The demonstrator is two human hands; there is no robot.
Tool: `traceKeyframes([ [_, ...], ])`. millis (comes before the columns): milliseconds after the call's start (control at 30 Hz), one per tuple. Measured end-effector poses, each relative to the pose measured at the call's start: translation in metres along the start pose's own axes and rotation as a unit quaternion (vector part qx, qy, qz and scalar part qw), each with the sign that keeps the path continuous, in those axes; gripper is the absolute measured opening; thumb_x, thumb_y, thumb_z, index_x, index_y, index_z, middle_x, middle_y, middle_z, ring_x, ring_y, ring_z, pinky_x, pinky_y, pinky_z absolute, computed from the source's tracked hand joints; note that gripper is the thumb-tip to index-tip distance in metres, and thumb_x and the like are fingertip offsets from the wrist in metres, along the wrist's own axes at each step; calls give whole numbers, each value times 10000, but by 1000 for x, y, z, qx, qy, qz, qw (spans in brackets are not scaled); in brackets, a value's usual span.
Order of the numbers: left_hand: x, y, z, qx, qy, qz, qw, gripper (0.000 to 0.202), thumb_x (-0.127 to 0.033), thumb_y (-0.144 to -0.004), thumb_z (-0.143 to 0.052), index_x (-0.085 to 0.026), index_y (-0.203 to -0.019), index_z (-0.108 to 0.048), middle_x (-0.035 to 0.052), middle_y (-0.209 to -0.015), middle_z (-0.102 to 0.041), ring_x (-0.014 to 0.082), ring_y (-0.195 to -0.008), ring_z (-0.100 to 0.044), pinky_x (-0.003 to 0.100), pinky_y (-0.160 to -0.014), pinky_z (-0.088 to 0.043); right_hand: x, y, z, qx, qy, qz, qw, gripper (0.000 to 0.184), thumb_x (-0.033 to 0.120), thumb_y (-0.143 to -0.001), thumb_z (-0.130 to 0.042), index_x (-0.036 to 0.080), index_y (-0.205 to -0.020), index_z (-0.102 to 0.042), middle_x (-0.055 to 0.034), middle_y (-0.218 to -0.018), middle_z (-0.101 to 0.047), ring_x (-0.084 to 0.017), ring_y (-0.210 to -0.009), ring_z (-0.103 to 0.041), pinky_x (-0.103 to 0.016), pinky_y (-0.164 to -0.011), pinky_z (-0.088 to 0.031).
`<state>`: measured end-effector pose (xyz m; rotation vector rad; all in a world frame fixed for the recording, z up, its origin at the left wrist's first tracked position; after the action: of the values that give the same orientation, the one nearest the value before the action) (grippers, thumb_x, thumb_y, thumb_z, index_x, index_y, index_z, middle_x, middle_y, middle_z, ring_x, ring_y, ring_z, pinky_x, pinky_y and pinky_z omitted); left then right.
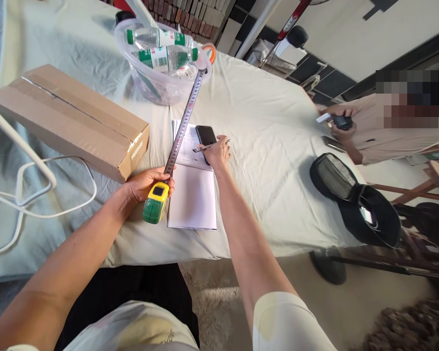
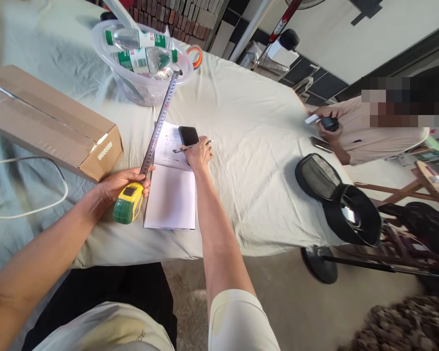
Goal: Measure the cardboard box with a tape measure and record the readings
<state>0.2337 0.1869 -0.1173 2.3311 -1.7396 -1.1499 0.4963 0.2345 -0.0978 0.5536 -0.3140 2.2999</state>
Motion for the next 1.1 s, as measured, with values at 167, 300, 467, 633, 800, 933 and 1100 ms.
traceKeyframes([
  [167,0,1,-1,1,1,3,1000,504,-53,-851,-530,-136,-1347,-537,36,-637,-656,218,-559,-663,296,-514,-556,5,6,3,-11,-18,-25,999,678,382,-709,-815,198,-1256,-459,-208,-1365,-601,-372,-1364,-515,-546,-1120,-365],
  [300,0,1,0,-4,4,0,1000,470,-45,-840,-538,-127,-1302,-569,42,-627,-652,220,-547,-661,292,-520,-554,7,7,4,-12,-28,-26,999,731,357,-696,-824,168,-1295,-450,-237,-1385,-585,-388,-1384,-493,-574,-1142,-336],
  [467,-1,2,-3,-12,2,2,1000,429,-32,-860,-490,-123,-1270,-578,42,-610,-641,208,-537,-649,280,-518,-551,6,13,16,-33,-85,4,996,748,377,-734,-791,147,-1350,-435,-255,-1440,-538,-399,-1476,-416,-627,-1193,-264],
  [633,-1,6,-5,-22,6,6,1000,458,-22,-873,-475,-124,-1309,-572,31,-608,-634,192,-546,-644,261,-532,-548,-20,38,39,-125,-236,52,962,521,456,-839,-663,212,-1257,-470,-168,-1346,-602,-277,-1314,-589,-496,-1134,-415],
  [800,0,7,-4,-25,17,1,1000,455,-27,-848,-528,-130,-1282,-622,31,-623,-637,185,-565,-643,260,-559,-557,-75,58,47,-216,-343,27,914,436,525,-843,-569,247,-1163,-467,-70,-1107,-640,-218,-1086,-672,-445,-1009,-500],
  [933,-1,8,-4,-29,9,-4,1000,434,-33,-858,-537,-132,-1268,-637,35,-628,-638,187,-572,-646,260,-559,-556,-99,55,39,-218,-388,-19,895,357,501,-837,-535,242,-1072,-462,-7,-915,-621,-184,-885,-657,-396,-879,-520],
  [1100,-1,9,-4,-29,10,-15,999,402,-47,-849,-582,-129,-1235,-658,41,-642,-644,191,-575,-649,265,-551,-554,-94,52,36,-203,-383,-11,901,329,475,-821,-564,255,-1058,-498,32,-860,-607,-161,-828,-633,-361,-840,-497],
])
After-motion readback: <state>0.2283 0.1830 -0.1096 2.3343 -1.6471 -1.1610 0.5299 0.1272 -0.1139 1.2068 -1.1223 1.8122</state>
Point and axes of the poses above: each hand's wrist, its own y-axis away from the middle knuckle, its own z-axis out of the back of the hand, x = y × z, the point moved 9 cm from there along -y, towards the middle knuckle
